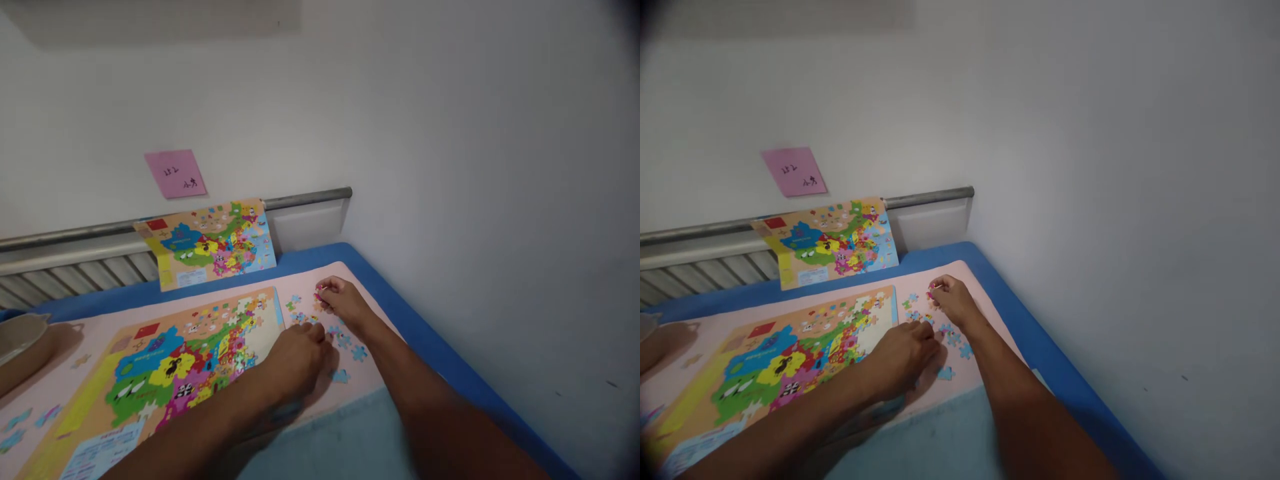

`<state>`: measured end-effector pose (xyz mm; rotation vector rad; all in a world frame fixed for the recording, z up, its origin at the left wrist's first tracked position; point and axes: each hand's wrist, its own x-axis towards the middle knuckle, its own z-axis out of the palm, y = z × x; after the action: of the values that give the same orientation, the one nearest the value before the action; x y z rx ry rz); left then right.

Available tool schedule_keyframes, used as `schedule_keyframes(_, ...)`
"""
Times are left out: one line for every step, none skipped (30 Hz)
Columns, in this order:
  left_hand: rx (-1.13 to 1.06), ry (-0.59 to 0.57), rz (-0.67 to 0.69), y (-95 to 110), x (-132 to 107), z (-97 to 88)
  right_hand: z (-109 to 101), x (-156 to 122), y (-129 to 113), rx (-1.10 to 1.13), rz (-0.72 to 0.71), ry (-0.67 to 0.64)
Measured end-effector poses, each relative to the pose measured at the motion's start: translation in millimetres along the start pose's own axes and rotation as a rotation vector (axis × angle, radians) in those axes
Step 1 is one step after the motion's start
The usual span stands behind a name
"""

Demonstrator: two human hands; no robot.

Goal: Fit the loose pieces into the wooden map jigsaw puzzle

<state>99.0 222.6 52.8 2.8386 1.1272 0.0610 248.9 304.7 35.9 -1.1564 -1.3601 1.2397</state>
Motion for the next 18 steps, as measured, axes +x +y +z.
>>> schedule_keyframes(0.028, -0.014, 0.018, -0.9, 1.8, 0.0, -0.8, -1.1, -2.0, 0.017, 0.007, 0.004)
schedule_keyframes(0.043, -0.021, 0.029, -2.1, 3.1, 0.1, -1.2, -2.2, -3.9, 0.032, 0.016, 0.006)
schedule_keyframes(0.049, -0.022, 0.032, -3.8, 4.1, 0.2, -1.2, -3.3, -5.6, 0.045, 0.025, 0.006)
schedule_keyframes(0.049, -0.017, 0.029, -5.8, 5.1, 0.4, -1.1, -4.4, -7.1, 0.056, 0.036, 0.002)
schedule_keyframes(0.045, -0.011, 0.022, -7.9, 6.1, 0.7, -0.8, -5.6, -8.2, 0.066, 0.048, -0.004)
schedule_keyframes(0.037, -0.006, 0.01, -10.0, 7.0, 0.9, -0.4, -6.8, -8.9, 0.075, 0.061, -0.012)
schedule_keyframes(0.026, -0.002, -0.005, -12.0, 7.9, 1.0, -0.1, -7.9, -9.3, 0.083, 0.075, -0.02)
schedule_keyframes(0.013, 0.0, -0.019, -13.5, 8.6, 1.0, 0.3, -8.9, -9.5, 0.092, 0.09, -0.028)
schedule_keyframes(-0.001, 0.003, -0.028, -14.6, 8.7, 0.7, 0.7, -9.7, -9.6, 0.1, 0.105, -0.036)
schedule_keyframes(-0.017, 0.006, -0.028, -15.0, 8.1, 0.0, 1.1, -10.4, -9.7, 0.109, 0.121, -0.045)
schedule_keyframes(-0.035, 0.01, -0.026, -14.9, 6.3, -1.2, 1.7, -11.1, -10.0, 0.118, 0.137, -0.055)
schedule_keyframes(-0.056, 0.018, -0.024, -14.2, 3.2, -3.0, 2.5, -11.6, -10.6, 0.127, 0.153, -0.066)
schedule_keyframes(-0.079, 0.029, -0.021, -13.0, -1.5, -5.5, 3.6, -12.2, -11.6, 0.136, 0.168, -0.078)
schedule_keyframes(-0.1, 0.041, -0.017, -11.5, -8.0, -8.6, 5.0, -12.8, -13.0, 0.148, 0.18, -0.09)
schedule_keyframes(-0.15, 0.072, -0.018, -9.9, -16.2, -12.2, 6.9, -13.6, -14.6, 0.161, 0.187, -0.1)
schedule_keyframes(-0.235, 0.127, -0.034, -8.4, -26.1, -16.0, 9.3, -14.6, -16.4, 0.174, 0.191, -0.11)
schedule_keyframes(-0.343, 0.197, -0.067, -7.4, -37.4, -19.6, 12.4, -15.9, -18.2, 0.186, 0.191, -0.121)
schedule_keyframes(-0.49, 0.291, -0.129, -7.0, -49.8, -22.7, 16.2, -17.7, -19.8, 0.196, 0.191, -0.132)
